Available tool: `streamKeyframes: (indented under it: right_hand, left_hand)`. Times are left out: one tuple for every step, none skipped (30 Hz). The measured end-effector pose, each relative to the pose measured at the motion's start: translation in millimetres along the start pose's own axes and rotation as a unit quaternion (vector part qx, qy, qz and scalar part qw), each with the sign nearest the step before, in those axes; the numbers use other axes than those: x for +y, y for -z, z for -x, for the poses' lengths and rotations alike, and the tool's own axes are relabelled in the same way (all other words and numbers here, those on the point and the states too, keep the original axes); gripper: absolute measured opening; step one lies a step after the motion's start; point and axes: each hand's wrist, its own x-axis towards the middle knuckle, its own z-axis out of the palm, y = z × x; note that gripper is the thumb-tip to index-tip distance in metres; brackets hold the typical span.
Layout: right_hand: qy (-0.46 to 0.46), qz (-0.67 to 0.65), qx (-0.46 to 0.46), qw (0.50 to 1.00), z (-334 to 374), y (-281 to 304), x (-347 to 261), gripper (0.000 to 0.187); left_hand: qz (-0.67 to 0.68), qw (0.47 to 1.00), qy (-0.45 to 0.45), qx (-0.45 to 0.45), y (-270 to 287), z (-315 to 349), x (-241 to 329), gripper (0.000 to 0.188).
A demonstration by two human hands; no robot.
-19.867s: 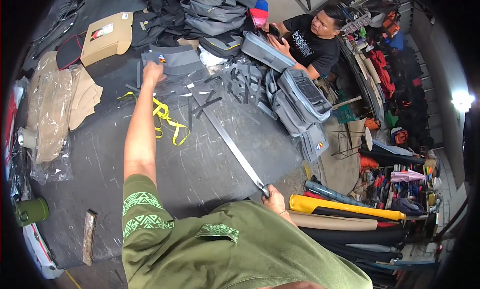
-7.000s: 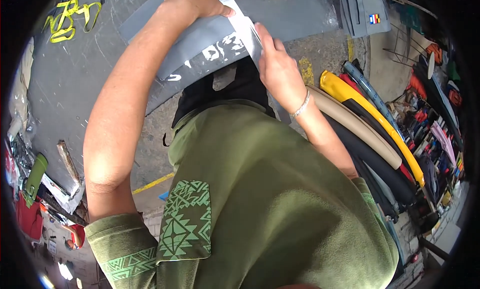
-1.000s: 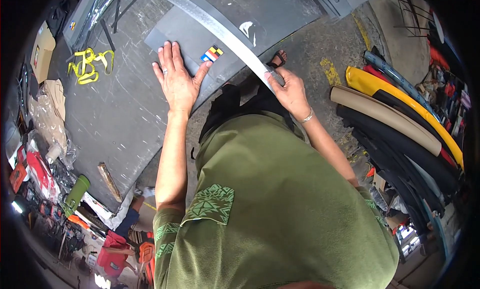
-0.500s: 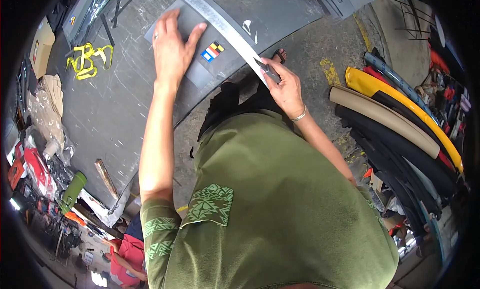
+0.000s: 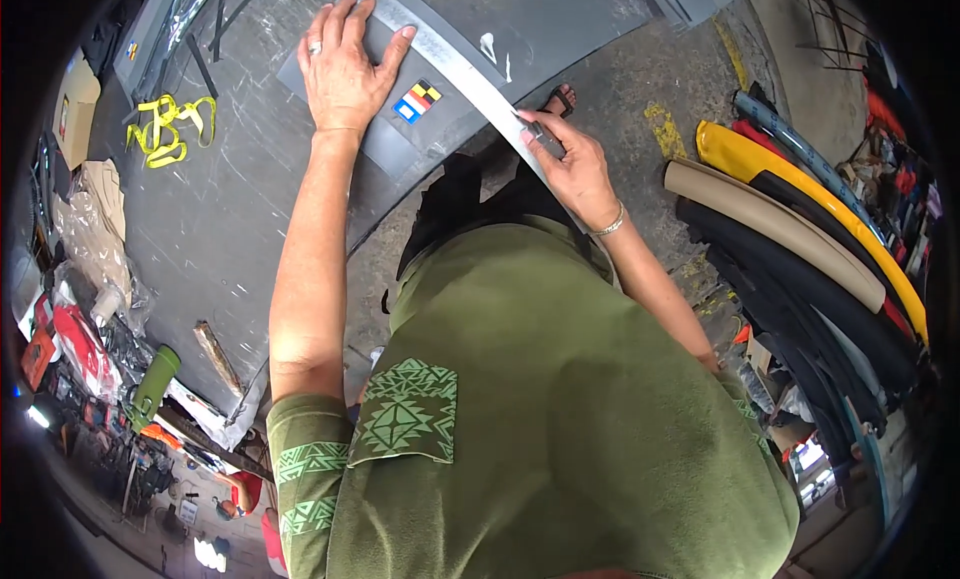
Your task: The recorder uses a utility knife and a metal ruler to trim excess fabric from grey textile panels on a workbench.
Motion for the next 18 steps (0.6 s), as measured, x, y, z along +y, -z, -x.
streamKeyframes:
  right_hand:
    - [-0.021, -0.023, -0.012, 0.999, -1.2, 2.6, -1.1, 0.034]
    - [-0.023, -0.025, -0.011, 0.999, -3.0, 2.7, 2.4, 0.034]
    - [-0.054, 0.002, -0.011, 0.998, -7.0, 1.7, 8.2, 0.037]
    - [-0.085, 0.029, -0.010, 0.996, -11.9, 0.1, 13.2, 0.039]
    - [-0.063, -0.011, -0.002, 0.998, -17.8, -2.8, 17.2, 0.057]
    - [-0.065, -0.013, -0.001, 0.998, -19.0, -4.0, 20.7, 0.057]
    - [-0.078, -0.026, -0.005, 0.997, -23.7, -4.8, 13.2, 0.050]
    - [-0.091, -0.039, -0.009, 0.995, -27.3, -6.7, 8.4, 0.045]
    - [-0.092, -0.041, -0.008, 0.995, -30.1, -10.0, 8.1, 0.045]
    - [-0.073, -0.027, -0.002, 0.997, -32.8, -12.7, 7.2, 0.045]
    - [-0.054, -0.012, 0.005, 0.998, -34.4, -14.3, 5.8, 0.046]
    - [-0.055, -0.013, 0.004, 0.998, -34.4, -14.1, 3.9, 0.046]
    - [-0.074, -0.032, -0.001, 0.997, -35.4, -12.9, -1.6, 0.045]
    - [-0.093, -0.052, -0.006, 0.994, -35.5, -12.8, -4.8, 0.044]
    - [-0.093, -0.053, -0.007, 0.994, -34.9, -13.5, -4.8, 0.044]
    - [-0.095, -0.070, -0.003, 0.993, -34.8, -14.1, -4.4, 0.042]
    - [-0.097, -0.086, 0.002, 0.992, -34.8, -14.4, -3.9, 0.041]
    - [-0.095, -0.087, 0.001, 0.992, -34.8, -14.4, -3.7, 0.041]
  left_hand:
    - [0.001, 1.000, -0.002, -0.003, -0.7, -1.0, -0.3, 0.063]
    - [0.007, 1.000, -0.007, 0.002, -1.2, -1.8, -0.8, 0.065]
    - [0.013, 1.000, -0.012, 0.007, -1.7, -2.1, -1.0, 0.066]
    - [0.014, 1.000, -0.014, 0.005, -2.3, -2.7, -0.7, 0.066]
    - [0.022, 1.000, -0.009, 0.003, -2.7, -3.0, -0.5, 0.067]
    - [0.030, 1.000, -0.003, 0.001, -3.0, -3.3, -0.3, 0.068]
    - [0.030, 1.000, -0.004, -0.001, -3.1, -2.9, -0.3, 0.068]
    - [0.031, 1.000, 0.002, -0.005, -2.6, -2.0, -0.4, 0.070]
    - [0.031, 0.999, 0.008, -0.009, -2.4, -1.5, -0.5, 0.072]
    - [0.031, 0.999, 0.007, -0.011, -1.8, -2.0, 0.1, 0.072]
    - [0.034, 0.999, 0.013, -0.007, -1.4, -2.8, 0.8, 0.074]
    - [0.037, 0.999, 0.019, -0.003, -1.0, -3.1, 1.8, 0.076]
    - [0.034, 0.999, 0.019, -0.003, -0.2, -2.9, 1.6, 0.076]
    - [0.031, 0.999, 0.018, -0.006, 0.7, -2.6, 1.3, 0.078]
    - [0.028, 0.999, 0.018, -0.008, 1.4, -2.6, 1.2, 0.079]
    - [0.026, 0.999, 0.017, -0.008, 0.9, -2.7, 0.4, 0.079]
    - [0.025, 1.000, 0.016, -0.009, 0.1, -2.3, 0.2, 0.080]
    - [0.024, 1.000, 0.015, -0.011, -0.7, -2.1, -0.1, 0.081]
